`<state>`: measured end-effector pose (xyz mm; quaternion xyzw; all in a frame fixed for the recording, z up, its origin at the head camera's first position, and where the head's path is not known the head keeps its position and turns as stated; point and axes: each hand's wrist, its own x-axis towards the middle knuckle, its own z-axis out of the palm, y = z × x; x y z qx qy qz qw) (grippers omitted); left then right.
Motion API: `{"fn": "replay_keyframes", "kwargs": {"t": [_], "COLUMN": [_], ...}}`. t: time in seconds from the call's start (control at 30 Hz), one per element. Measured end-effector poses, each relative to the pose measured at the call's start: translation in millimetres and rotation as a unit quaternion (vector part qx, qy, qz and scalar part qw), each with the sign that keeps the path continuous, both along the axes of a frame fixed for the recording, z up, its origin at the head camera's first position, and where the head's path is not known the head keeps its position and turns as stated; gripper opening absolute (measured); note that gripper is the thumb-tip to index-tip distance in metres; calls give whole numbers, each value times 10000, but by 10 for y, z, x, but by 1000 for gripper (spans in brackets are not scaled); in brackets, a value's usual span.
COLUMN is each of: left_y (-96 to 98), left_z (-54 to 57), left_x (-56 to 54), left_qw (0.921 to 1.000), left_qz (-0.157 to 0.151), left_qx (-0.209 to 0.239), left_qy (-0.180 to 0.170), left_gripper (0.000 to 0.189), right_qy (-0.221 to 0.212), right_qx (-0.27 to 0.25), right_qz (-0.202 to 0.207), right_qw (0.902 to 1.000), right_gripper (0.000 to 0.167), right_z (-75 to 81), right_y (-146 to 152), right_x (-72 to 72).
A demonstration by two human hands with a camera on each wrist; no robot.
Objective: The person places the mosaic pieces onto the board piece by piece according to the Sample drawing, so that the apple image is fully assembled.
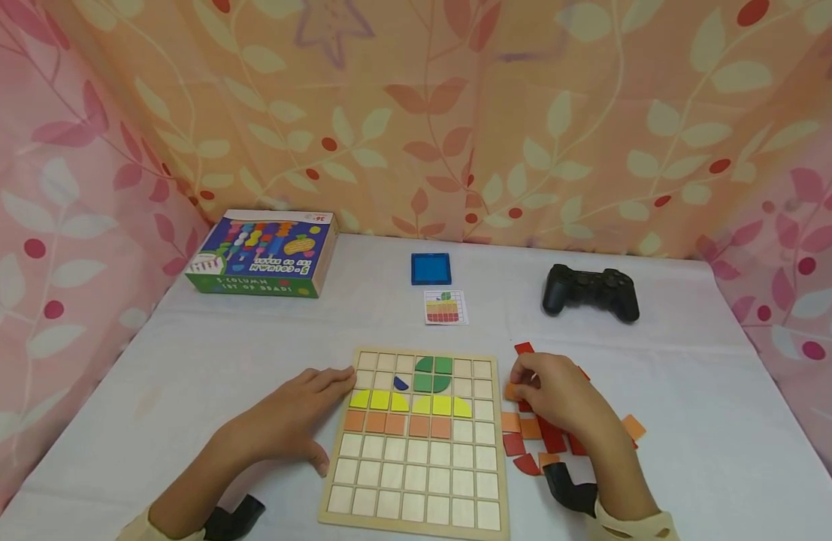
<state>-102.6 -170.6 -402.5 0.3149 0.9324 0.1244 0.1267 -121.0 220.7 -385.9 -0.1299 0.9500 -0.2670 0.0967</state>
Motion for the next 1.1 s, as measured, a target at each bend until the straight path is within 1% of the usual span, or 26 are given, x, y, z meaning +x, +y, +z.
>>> {"fn": "replay_keyframes", "kwargs": {"t": [0.13, 0.23, 0.4, 0.5, 0.63, 0.73, 0.9, 1.1], "left_y": [2, 1, 3, 5, 8, 9, 2, -2], "left_z": [-6, -8, -9, -3, 8, 7, -7, -19], "left_x": [0, 3, 8, 9, 9, 8, 5, 3], "left_qw": [10000, 10000, 9999, 10000, 10000, 10000, 10000, 10000], "left_qz": [21, 34, 57, 51, 36, 30, 29, 5], "left_qx": [-36, -65, -73, -47, -17, -12, -36, -28], "left_qy": [-12, -25, -50, -48, -25, -19, -4, 34], "left_gripper": [125, 125, 125, 125, 124, 124, 125, 125], "right_qy": [39, -26, -321, -420, -270, -248, -408, -615], "right_qx": [-159, -311, -473, -445, -357, -362, -394, -438], "right_qz": [77, 137, 34, 25, 187, 284, 374, 546], "right_qw": [9998, 9994, 9984, 9981, 9988, 9986, 9977, 9957], "right_gripper": [14, 13, 11, 11, 13, 15, 16, 18], "right_z": [16, 27, 48, 59, 56, 52, 43, -13], "right_y": [-17, -44, -110, -152, -199, -245, -365, -515], "right_x": [-1, 10, 38, 46, 50, 59, 82, 130]}}
